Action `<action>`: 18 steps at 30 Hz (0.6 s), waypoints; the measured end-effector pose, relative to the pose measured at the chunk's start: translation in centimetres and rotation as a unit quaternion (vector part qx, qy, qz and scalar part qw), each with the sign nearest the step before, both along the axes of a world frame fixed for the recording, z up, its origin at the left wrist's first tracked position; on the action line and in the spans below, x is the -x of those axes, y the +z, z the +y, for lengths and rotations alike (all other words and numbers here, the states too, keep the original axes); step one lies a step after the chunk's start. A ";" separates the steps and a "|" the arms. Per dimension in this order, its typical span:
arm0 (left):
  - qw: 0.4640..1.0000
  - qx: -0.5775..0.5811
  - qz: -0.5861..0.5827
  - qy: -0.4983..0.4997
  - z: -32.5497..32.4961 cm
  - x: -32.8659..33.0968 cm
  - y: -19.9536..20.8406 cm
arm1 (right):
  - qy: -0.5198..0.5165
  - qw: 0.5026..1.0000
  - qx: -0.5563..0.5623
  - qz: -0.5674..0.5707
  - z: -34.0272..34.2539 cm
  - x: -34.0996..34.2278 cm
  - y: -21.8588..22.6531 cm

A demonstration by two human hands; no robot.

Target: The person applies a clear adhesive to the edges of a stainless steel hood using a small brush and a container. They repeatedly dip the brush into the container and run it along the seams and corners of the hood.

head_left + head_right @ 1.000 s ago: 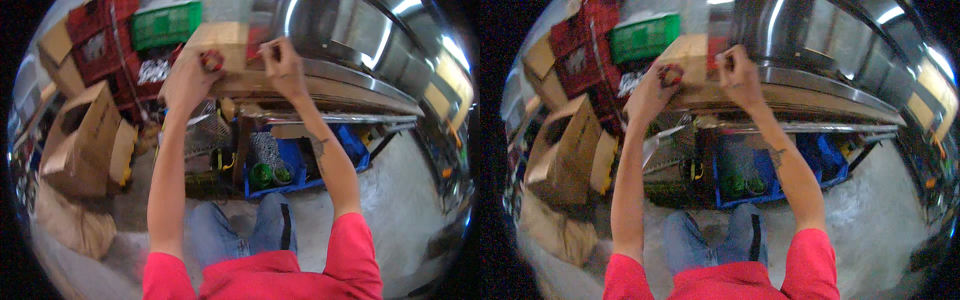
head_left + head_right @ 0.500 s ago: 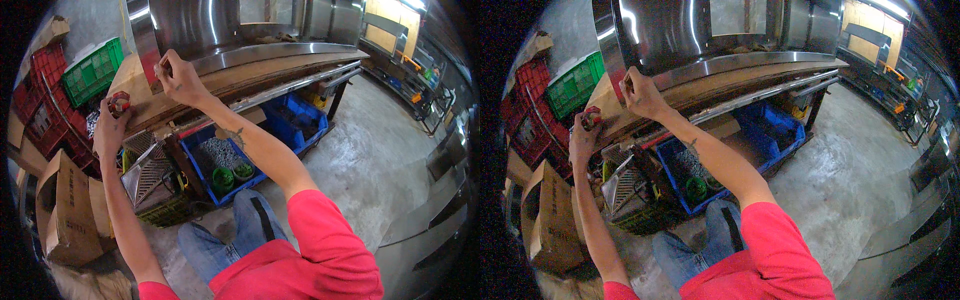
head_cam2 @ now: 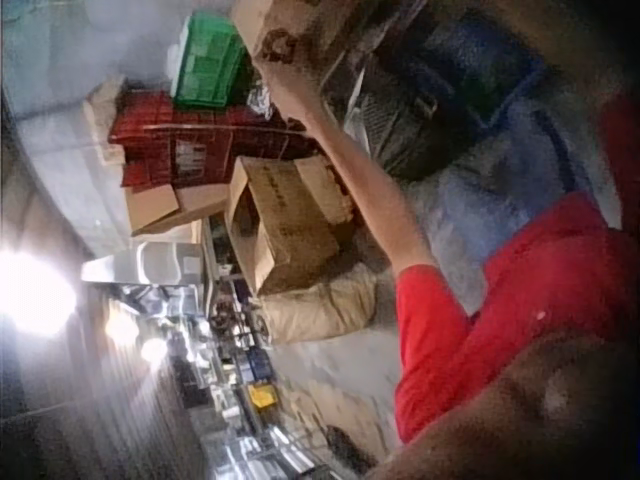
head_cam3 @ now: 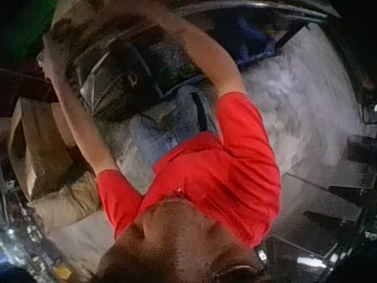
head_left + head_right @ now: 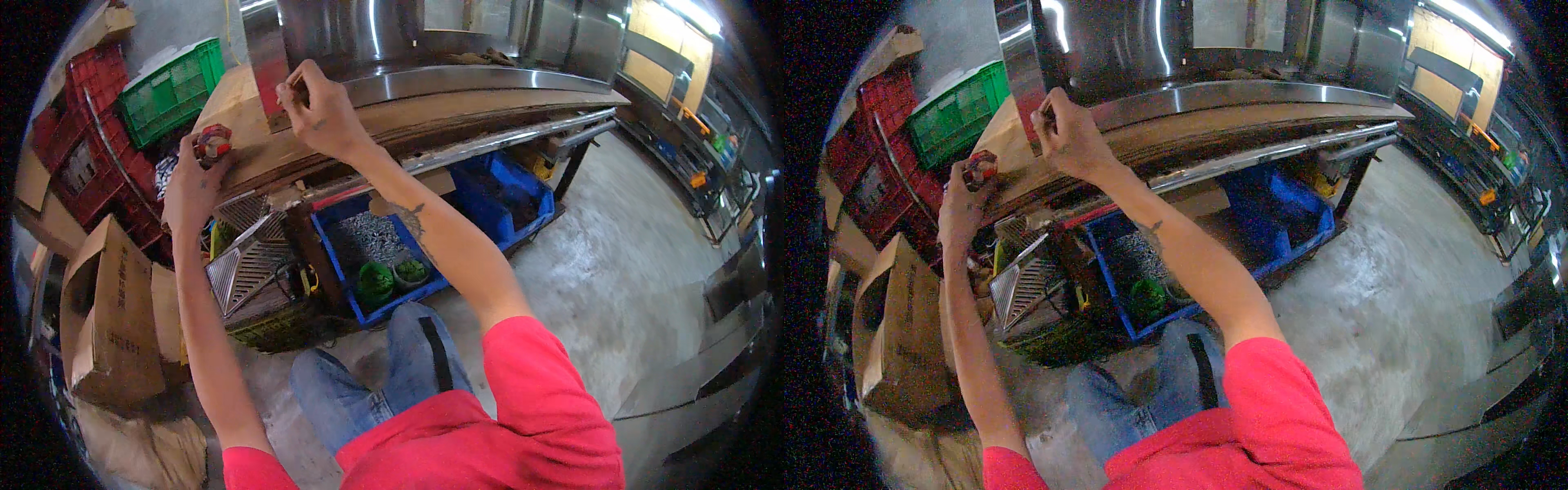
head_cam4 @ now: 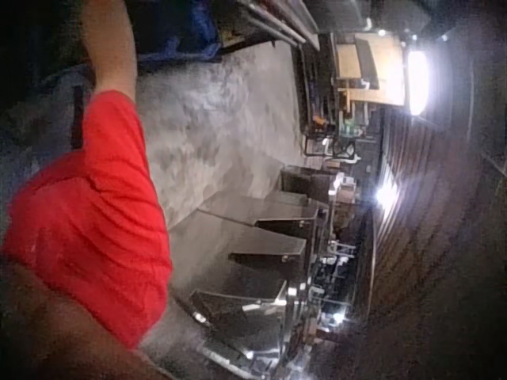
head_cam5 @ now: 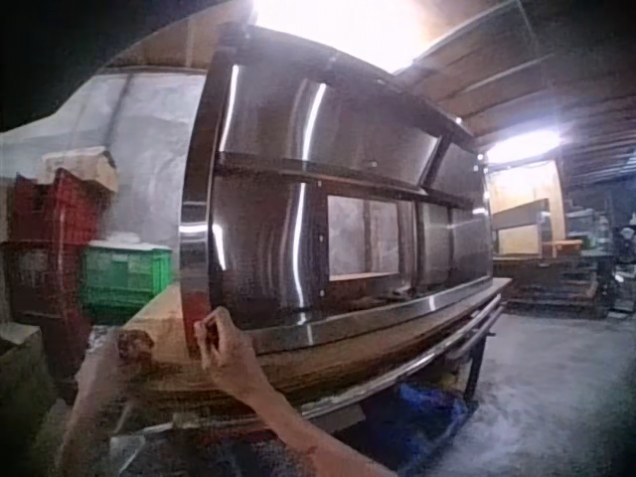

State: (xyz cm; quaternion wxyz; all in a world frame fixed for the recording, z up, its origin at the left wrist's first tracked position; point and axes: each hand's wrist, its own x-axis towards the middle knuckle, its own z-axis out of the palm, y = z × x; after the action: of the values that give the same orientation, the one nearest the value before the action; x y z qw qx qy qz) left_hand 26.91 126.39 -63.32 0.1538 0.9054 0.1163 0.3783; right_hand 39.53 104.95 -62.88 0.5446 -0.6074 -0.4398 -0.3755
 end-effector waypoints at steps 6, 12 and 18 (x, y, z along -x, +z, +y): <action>1.000 0.008 0.009 -0.009 0.2 0.2 0.1 | 0.007 1.000 0.016 0.021 -0.3 0.6 0.4; 1.000 0.014 0.010 -0.012 -0.9 1.0 0.7 | -0.023 0.999 0.025 0.014 -0.4 0.5 0.4; 1.000 0.004 -0.005 -0.022 -1.0 1.3 0.7 | -0.056 0.997 -0.023 -0.054 -0.2 -0.2 0.2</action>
State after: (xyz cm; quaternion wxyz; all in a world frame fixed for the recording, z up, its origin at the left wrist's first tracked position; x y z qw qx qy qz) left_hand 25.59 125.39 -62.58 0.1660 0.9054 0.0966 0.3786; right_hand 39.69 104.71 -62.69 0.5114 -0.5975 -0.4252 -0.4480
